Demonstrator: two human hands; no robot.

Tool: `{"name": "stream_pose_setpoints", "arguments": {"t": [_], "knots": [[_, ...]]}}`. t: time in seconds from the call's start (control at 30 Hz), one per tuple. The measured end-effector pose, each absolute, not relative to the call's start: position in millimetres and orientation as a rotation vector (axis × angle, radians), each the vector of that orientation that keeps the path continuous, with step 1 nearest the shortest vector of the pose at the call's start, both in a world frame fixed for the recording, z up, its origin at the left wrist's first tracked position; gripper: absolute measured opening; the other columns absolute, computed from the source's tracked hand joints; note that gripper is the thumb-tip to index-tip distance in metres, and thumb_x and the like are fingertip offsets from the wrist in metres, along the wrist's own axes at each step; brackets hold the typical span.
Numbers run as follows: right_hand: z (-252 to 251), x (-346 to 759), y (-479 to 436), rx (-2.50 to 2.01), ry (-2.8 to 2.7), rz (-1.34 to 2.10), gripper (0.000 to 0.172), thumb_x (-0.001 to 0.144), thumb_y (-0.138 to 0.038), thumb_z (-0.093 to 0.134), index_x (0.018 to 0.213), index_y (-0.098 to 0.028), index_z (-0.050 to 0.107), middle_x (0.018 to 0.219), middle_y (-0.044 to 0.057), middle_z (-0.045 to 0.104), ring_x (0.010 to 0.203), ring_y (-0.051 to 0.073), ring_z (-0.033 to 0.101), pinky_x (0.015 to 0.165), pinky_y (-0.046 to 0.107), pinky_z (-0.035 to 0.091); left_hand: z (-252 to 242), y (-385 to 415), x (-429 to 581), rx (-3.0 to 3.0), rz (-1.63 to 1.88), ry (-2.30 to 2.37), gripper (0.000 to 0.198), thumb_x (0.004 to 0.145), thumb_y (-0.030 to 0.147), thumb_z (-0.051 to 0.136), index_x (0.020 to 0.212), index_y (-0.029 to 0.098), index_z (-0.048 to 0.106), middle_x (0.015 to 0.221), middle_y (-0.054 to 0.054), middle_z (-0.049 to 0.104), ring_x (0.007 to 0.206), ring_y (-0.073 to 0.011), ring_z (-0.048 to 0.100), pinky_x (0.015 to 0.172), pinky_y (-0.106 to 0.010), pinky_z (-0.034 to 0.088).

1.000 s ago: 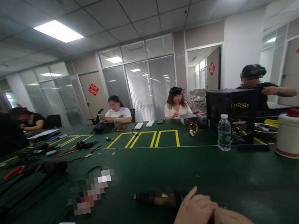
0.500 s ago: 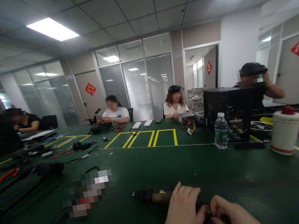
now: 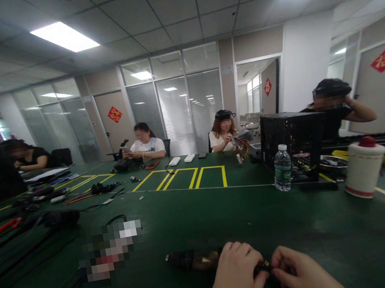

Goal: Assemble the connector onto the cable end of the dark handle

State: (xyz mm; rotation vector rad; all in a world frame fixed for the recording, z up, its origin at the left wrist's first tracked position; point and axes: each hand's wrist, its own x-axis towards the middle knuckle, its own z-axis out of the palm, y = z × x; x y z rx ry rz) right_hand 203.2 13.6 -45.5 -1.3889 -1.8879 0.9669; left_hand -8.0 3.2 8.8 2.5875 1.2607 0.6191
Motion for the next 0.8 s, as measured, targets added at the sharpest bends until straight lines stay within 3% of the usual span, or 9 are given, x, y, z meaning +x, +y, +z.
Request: {"name": "stream_pose_setpoints", "arguments": {"t": [0.23, 0.47, 0.8], "knots": [[-50.7, 208.5, 17.8, -1.308, -1.831, 1.036, 0.011, 0.083, -0.029, 0.059, 0.081, -0.02, 0.053, 0.065, -0.003, 0.062, 0.061, 0.015, 0.062, 0.057, 0.021, 0.042, 7.9, 4.0, -6.3, 2.563, 0.681, 1.298, 0.009, 0.09, 0.031, 0.069, 0.096, 0.025, 0.066, 0.098, 0.001, 0.06, 0.096, -0.0215, 0.052, 0.089, -0.035, 0.035], [-43.4, 210.0, 12.6, -1.302, -1.91, 0.944, 0.003, 0.08, -0.017, 0.057, 0.079, -0.019, 0.055, 0.066, -0.004, 0.059, 0.061, 0.013, 0.056, 0.055, 0.019, 0.039, 10.5, -0.6, -4.7, 2.575, 0.73, 1.4, 0.008, 0.086, 0.025, 0.069, 0.091, 0.023, 0.063, 0.098, -0.001, 0.057, 0.096, -0.0235, 0.049, 0.083, -0.037, 0.035], [-36.2, 207.4, 9.7, -1.278, -1.927, 0.96, 0.008, 0.077, -0.01, 0.057, 0.078, -0.018, 0.056, 0.065, -0.005, 0.056, 0.061, 0.012, 0.053, 0.055, 0.018, 0.037, 13.4, -3.2, -7.0, 2.645, 0.706, 1.333, 0.005, 0.084, 0.025, 0.065, 0.088, 0.023, 0.063, 0.096, -0.001, 0.058, 0.096, -0.0238, 0.049, 0.083, -0.037, 0.035]]}}
